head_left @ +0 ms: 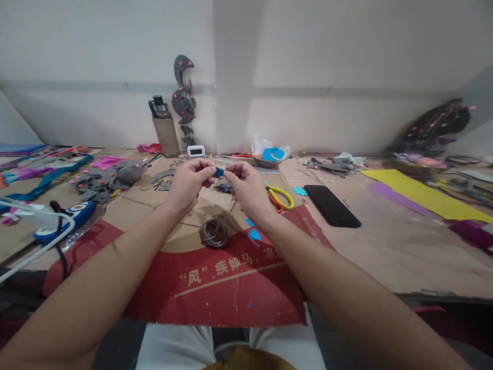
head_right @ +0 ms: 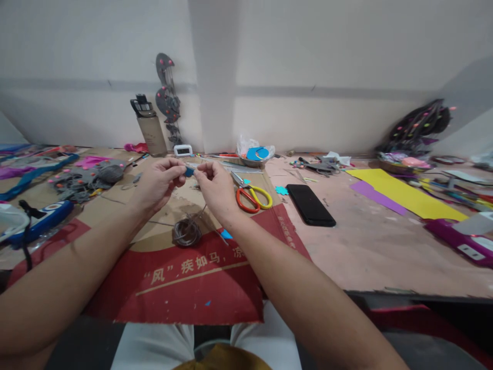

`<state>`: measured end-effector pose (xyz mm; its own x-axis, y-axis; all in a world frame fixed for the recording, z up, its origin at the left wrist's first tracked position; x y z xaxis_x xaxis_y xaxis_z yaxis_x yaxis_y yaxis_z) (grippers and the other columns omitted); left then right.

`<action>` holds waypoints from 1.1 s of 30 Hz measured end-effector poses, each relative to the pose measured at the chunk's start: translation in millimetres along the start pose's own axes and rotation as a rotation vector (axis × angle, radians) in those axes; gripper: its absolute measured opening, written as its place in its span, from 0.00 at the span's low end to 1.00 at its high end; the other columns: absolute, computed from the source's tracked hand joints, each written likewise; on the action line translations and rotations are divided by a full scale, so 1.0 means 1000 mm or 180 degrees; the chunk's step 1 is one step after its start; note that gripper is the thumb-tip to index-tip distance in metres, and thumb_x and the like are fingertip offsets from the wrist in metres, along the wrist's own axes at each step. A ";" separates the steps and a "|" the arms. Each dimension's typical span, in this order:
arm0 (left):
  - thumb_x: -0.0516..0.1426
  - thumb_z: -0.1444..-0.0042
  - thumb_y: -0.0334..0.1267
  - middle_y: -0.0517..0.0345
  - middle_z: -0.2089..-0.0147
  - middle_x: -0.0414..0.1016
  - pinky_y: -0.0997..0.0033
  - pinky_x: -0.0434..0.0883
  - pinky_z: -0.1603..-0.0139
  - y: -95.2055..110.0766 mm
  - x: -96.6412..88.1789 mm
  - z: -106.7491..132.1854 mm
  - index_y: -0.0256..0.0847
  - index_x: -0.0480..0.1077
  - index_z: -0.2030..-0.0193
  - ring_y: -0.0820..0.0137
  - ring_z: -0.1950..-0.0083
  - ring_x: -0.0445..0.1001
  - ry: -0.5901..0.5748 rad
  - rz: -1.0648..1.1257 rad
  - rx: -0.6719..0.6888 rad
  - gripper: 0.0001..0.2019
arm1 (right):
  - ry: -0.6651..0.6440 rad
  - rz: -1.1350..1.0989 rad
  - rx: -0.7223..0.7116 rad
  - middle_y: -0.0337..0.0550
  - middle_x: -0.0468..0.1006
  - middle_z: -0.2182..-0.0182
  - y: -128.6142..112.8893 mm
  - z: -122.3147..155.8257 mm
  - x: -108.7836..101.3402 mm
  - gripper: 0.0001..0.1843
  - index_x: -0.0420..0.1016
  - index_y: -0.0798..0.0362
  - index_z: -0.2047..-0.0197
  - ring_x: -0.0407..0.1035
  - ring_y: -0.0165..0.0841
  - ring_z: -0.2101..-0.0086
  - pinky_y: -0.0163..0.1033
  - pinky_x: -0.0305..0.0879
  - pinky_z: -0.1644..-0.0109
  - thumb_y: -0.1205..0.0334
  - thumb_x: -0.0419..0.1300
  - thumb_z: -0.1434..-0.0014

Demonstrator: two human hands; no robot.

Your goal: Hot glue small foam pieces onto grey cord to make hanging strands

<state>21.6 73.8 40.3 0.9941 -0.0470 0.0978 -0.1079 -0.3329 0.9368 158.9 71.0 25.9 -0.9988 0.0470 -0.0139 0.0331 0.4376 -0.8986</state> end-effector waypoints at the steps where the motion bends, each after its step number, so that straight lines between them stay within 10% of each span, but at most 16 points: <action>1: 0.61 0.56 0.33 0.61 0.79 0.66 0.77 0.58 0.77 0.000 0.000 0.000 0.37 0.69 0.74 0.78 0.78 0.63 -0.0023 0.0031 -0.0003 0.03 | -0.0029 -0.0050 0.0026 0.34 0.68 0.75 0.000 0.000 0.001 0.08 0.68 0.52 0.66 0.60 0.25 0.74 0.33 0.59 0.70 0.58 0.58 0.48; 33: 0.63 0.54 0.36 0.53 0.72 0.76 0.74 0.72 0.70 -0.014 0.014 -0.002 0.32 0.74 0.66 0.72 0.72 0.75 -0.0827 0.0524 -0.0495 0.10 | 0.0091 -0.0057 0.0221 0.32 0.65 0.80 0.003 0.000 -0.007 0.09 0.69 0.53 0.72 0.56 0.24 0.79 0.31 0.54 0.76 0.56 0.59 0.51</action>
<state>36.9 79.2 29.1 0.9252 -0.3330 0.1819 -0.2438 -0.1543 0.9575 166.1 71.8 22.7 -0.9977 0.0656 0.0140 0.0117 0.3754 -0.9268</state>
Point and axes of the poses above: each hand's wrist, its own z-axis away from the middle knuckle, its own x-axis out of the palm, y = z × x, the point moved 10 cm from there along -z, towards the middle knuckle
